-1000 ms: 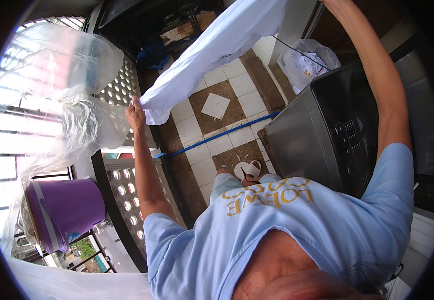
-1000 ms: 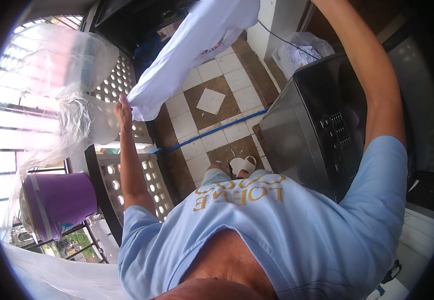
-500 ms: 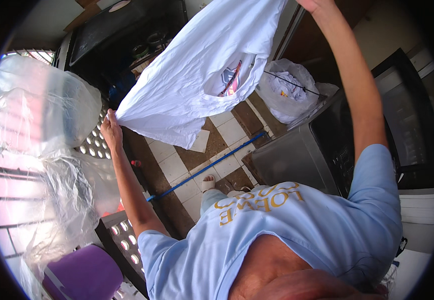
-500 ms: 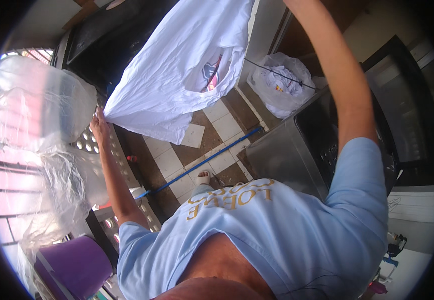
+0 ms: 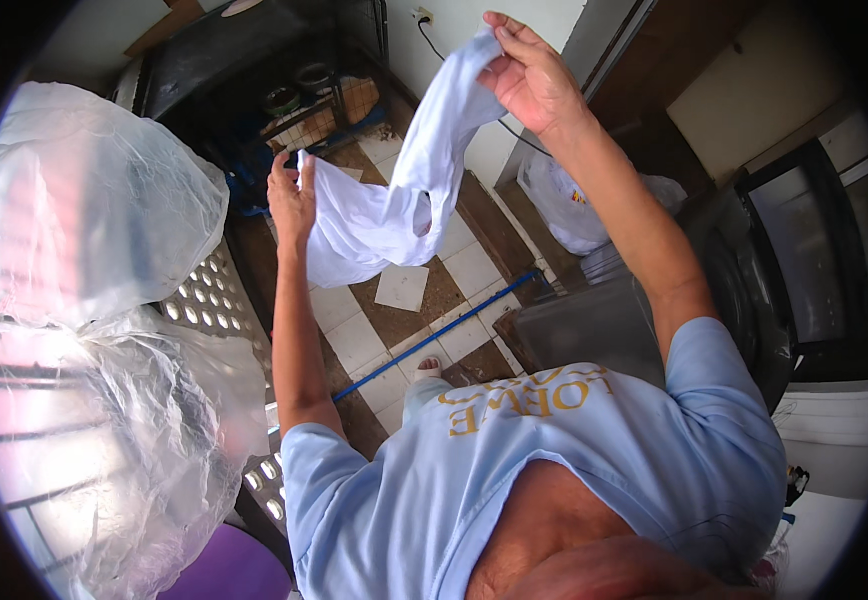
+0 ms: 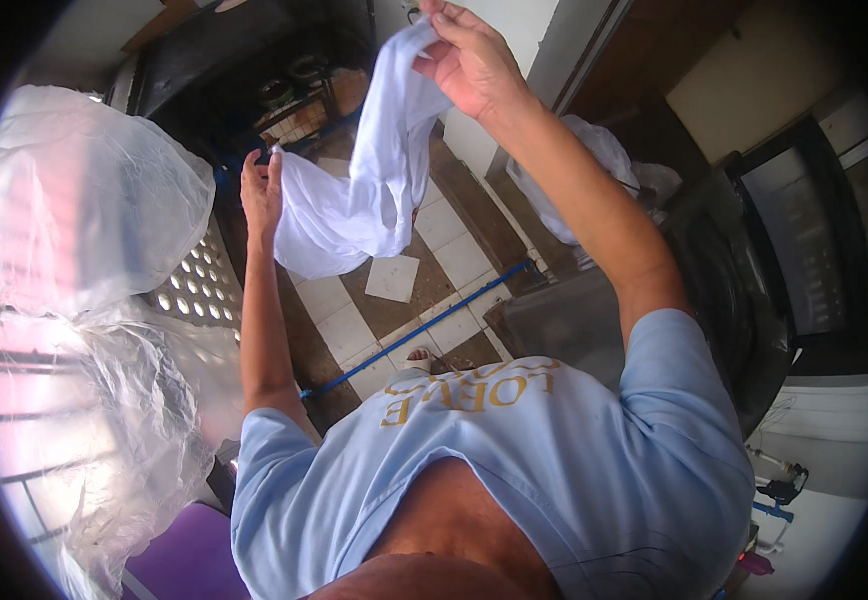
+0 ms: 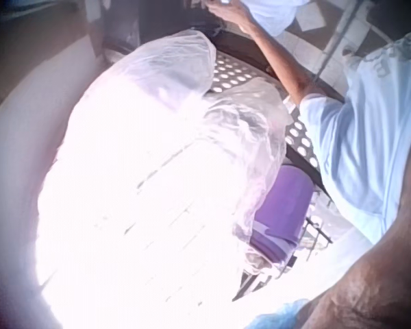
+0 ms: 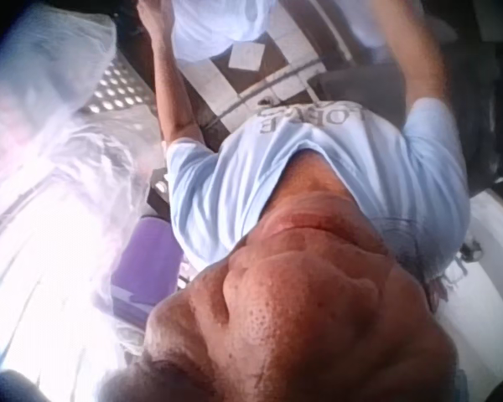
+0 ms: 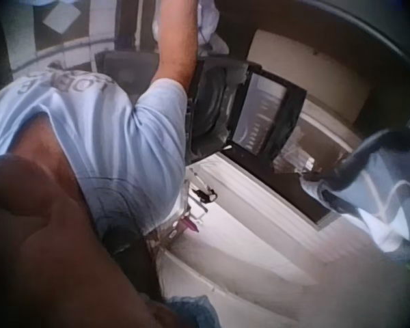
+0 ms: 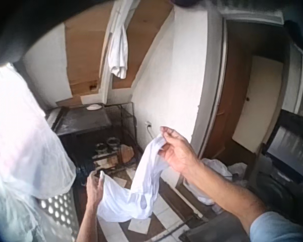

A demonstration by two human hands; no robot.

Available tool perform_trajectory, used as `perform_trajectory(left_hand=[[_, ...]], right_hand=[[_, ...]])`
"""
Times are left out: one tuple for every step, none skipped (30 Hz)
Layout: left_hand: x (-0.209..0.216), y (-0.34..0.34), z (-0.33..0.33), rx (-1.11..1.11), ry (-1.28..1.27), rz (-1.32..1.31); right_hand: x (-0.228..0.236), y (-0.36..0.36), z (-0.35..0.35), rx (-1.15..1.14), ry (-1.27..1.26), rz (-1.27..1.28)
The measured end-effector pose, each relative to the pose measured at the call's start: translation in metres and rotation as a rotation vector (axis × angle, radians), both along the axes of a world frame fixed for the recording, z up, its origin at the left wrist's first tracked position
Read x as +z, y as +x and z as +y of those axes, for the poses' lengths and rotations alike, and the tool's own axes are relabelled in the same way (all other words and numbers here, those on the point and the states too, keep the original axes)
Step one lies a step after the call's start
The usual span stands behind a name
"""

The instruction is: The person washes a white t-shirt by hand in a sink filled with soapy water, scrubbing the fabric against itself and using a bar of soap. After scrubbing and wringing the shirt, the person moves it into an adjacent washing machine.

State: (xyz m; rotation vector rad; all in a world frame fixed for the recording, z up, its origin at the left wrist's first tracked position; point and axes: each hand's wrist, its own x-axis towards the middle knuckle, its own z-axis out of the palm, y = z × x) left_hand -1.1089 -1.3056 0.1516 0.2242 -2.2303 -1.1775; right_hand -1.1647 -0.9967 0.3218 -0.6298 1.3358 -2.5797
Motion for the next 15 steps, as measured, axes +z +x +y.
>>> perform_trajectory(left_hand=[[0.015, 0.005, 0.018, -0.031, -0.002, 0.08], [0.023, 0.014, 0.04, -0.16, 0.065, 0.133], [0.031, 0.022, 0.062, -0.291, 0.132, 0.189], [0.039, 0.024, 0.081, -0.26, 0.01, 0.129], [0.045, 0.026, 0.091, -0.226, -0.11, 0.068], [0.041, 0.013, 0.093, -0.205, 0.027, 0.156], [0.045, -0.002, 0.097, -0.192, 0.165, 0.243], [0.047, -0.009, 0.089, -0.265, 0.348, 0.132], [0.044, -0.019, 0.077, -0.321, 0.427, 0.165], [0.051, -0.023, 0.066, -0.403, 0.519, 0.18], [0.058, -0.028, 0.055, -0.487, 0.611, 0.194], [0.067, -0.032, 0.042, -0.566, 0.666, 0.193], [0.074, -0.037, 0.027, -0.644, 0.72, 0.189], [0.075, -0.05, 0.0, -0.656, 0.753, 0.105], [0.083, -0.056, -0.008, -0.734, 0.816, 0.099]], right_hand=[[0.012, 0.001, -0.013, -0.009, -0.013, 0.059], [0.023, 0.008, -0.032, 0.053, -0.163, 0.054], [0.033, 0.01, -0.045, 0.062, -0.156, 0.077], [0.041, 0.011, -0.057, 0.074, -0.147, 0.098], [0.046, 0.013, -0.067, 0.086, -0.138, 0.118], [0.049, 0.012, -0.077, 0.101, -0.102, 0.157], [0.05, 0.006, -0.077, 0.056, -0.052, 0.224], [0.049, -0.003, -0.074, 0.009, -0.001, 0.29], [0.05, -0.013, -0.072, -0.036, 0.048, 0.355], [0.055, -0.02, -0.061, -0.143, 0.156, 0.393], [0.06, -0.03, -0.044, -0.211, 0.325, 0.508], [0.066, -0.042, -0.026, -0.277, 0.491, 0.62], [0.069, -0.046, -0.01, -0.342, 0.658, 0.729], [0.074, -0.043, -0.004, -0.421, 0.805, 0.979], [0.076, -0.038, 0.008, -0.509, 0.972, 1.221]])
